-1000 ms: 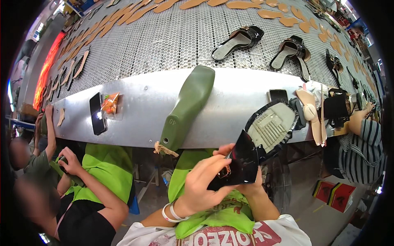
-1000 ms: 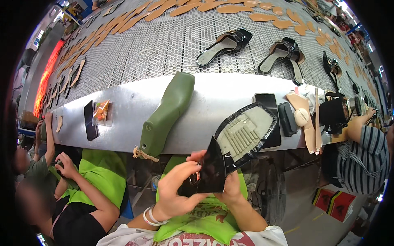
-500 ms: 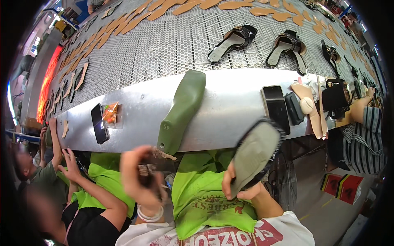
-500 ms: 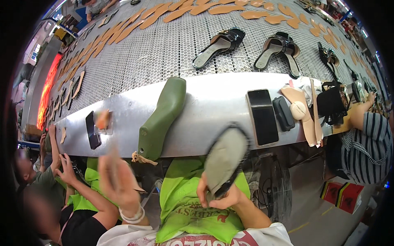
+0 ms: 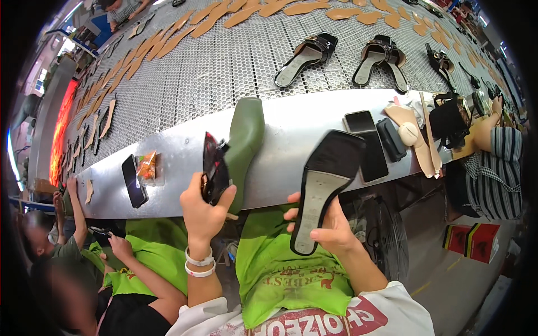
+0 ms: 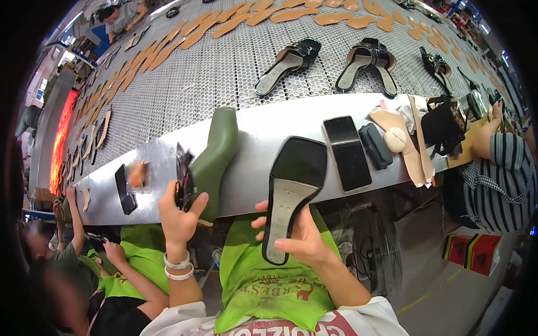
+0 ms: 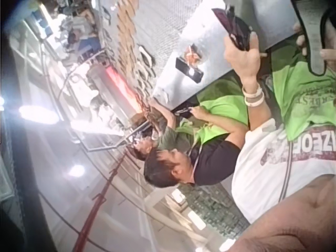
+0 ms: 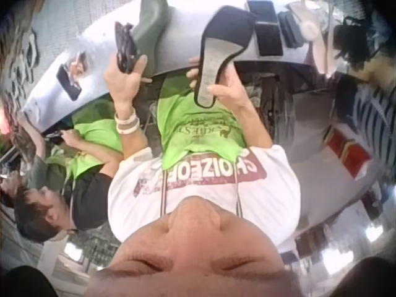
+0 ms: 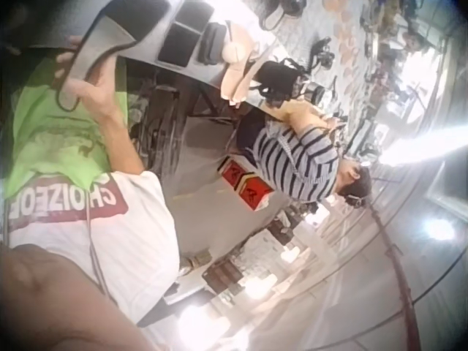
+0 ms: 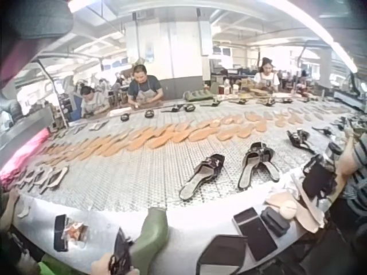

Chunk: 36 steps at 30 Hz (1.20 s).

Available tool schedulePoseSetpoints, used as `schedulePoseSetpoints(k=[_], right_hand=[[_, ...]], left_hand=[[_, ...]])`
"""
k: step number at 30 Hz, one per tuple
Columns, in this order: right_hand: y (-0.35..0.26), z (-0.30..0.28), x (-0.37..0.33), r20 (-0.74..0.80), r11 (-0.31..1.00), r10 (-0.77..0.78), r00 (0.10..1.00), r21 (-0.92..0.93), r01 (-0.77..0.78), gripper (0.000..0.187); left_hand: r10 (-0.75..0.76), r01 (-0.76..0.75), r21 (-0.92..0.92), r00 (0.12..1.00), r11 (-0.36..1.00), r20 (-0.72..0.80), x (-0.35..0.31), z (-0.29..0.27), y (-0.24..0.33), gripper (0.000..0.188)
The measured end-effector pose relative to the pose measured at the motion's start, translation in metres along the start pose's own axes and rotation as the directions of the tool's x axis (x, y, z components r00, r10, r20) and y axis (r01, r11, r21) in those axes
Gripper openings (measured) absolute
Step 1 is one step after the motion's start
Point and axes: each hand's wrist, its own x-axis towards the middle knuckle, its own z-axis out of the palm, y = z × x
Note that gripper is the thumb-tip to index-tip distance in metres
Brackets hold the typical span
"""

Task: The person assembles black slipper sandals by hand on a green shoe last. They repeatedly pick up a sole and a strap, fit the strap onto the sole, and place the finished slipper on a perforated metal table. The process is repeated multiple times throughout the clip.

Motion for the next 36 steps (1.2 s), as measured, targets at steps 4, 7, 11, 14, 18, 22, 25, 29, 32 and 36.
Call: schedulePoseSetpoints(k=[4,7,11,14,18,22,25,29,32,36], right_hand=[[0.008,0.014,0.015,-0.088,0.998,-0.035,0.996,0.045,0.039,0.086],[0.025,0.031,0.028,-0.229,0.976,-0.139,0.963,0.135,0.173,0.076],[0.028,0.023,0.028,-0.263,0.994,0.065,0.962,0.103,-0.039,0.066],[0.026,0.011,0.005,-0.116,0.982,0.189,0.975,0.011,-0.189,0.080],[0.055,0.018,-0.025,-0.186,0.915,0.399,0.898,0.153,-0.374,0.080],[0.086,0.012,-0.039,-0.168,0.863,0.490,0.855,0.228,-0.450,0.080],[0.096,0.004,-0.040,-0.165,0.818,0.563,0.810,0.250,-0.518,0.084],[0.104,-0.001,-0.040,-0.141,0.810,0.574,0.807,0.240,-0.535,0.087],[0.108,0.000,-0.039,-0.105,0.802,0.549,0.829,0.345,-0.488,0.072],[0.109,-0.005,-0.035,-0.361,0.941,0.277,0.890,-0.086,-0.328,0.070]], left_hand=[[-0.036,-0.012,-0.523,0.996,0.853,-0.081,-0.036,0.005,0.011,0.033],[0.161,-0.184,-0.267,0.981,0.946,-0.104,-0.078,0.021,0.026,0.048],[0.321,-0.319,-0.040,0.946,0.947,0.042,-0.099,0.035,0.032,0.047],[0.238,-0.096,-0.371,0.903,0.924,0.357,-0.098,0.016,0.000,0.041],[0.056,0.099,-0.514,0.959,0.852,0.278,-0.099,0.029,-0.048,0.027],[-0.241,0.393,-0.750,0.919,0.532,0.311,-0.102,0.057,-0.057,0.021],[-0.324,0.457,-0.732,0.887,0.505,0.330,-0.107,0.071,-0.076,0.024],[-0.396,0.510,-0.730,0.850,0.456,0.347,-0.109,0.074,-0.080,0.027],[-0.416,0.532,-0.679,0.840,0.505,0.349,-0.108,0.068,-0.080,0.027],[-0.293,0.389,-0.542,0.921,0.745,0.258,-0.095,0.058,-0.083,0.025]])
